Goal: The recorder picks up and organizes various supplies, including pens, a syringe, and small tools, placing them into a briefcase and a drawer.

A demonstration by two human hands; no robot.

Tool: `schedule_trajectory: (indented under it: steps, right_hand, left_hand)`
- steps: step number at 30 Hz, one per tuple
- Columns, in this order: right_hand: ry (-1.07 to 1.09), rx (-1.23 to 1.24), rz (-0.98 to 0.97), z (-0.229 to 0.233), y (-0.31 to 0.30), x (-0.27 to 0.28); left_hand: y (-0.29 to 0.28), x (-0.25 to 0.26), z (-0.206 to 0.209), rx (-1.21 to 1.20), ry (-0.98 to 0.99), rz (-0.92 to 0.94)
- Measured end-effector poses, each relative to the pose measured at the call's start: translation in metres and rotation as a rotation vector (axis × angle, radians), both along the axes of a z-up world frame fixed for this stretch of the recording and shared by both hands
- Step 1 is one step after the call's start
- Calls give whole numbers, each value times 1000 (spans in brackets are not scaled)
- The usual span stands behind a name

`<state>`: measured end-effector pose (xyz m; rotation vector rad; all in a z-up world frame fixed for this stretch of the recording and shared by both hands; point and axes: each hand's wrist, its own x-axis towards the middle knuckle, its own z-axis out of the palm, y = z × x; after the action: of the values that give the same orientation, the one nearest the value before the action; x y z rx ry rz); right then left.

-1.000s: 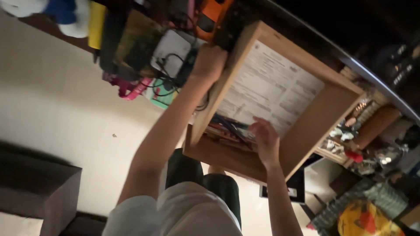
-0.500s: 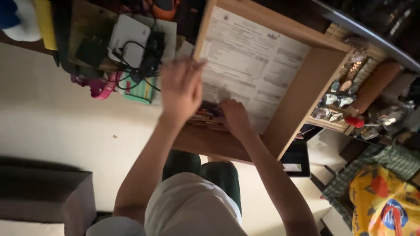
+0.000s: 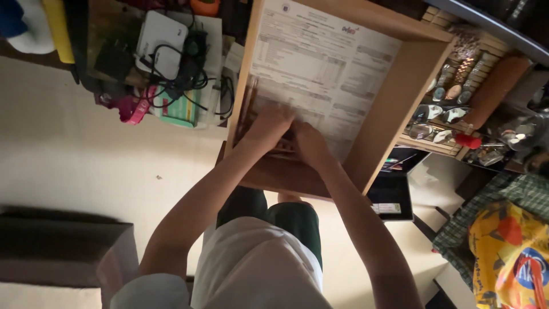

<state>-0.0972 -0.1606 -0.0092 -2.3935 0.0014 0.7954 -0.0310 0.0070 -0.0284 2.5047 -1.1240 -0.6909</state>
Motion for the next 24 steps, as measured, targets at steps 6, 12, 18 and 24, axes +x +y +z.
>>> schedule_trajectory:
  steps: [6, 12, 18, 24]
  right_hand:
    - [-182, 46, -190, 27, -38, 4]
    - [-26, -27, -422, 24, -48, -6]
    - [-117, 77, -447, 2, -54, -25]
    - [-37, 38, -414, 17, -50, -15]
  left_hand:
    - [7, 32, 78, -289, -207, 155]
    - [-23, 8, 37, -241, -140, -226]
    - [-23, 8, -6, -202, -51, -154]
    - [-21, -9, -37, -115, -23, -231]
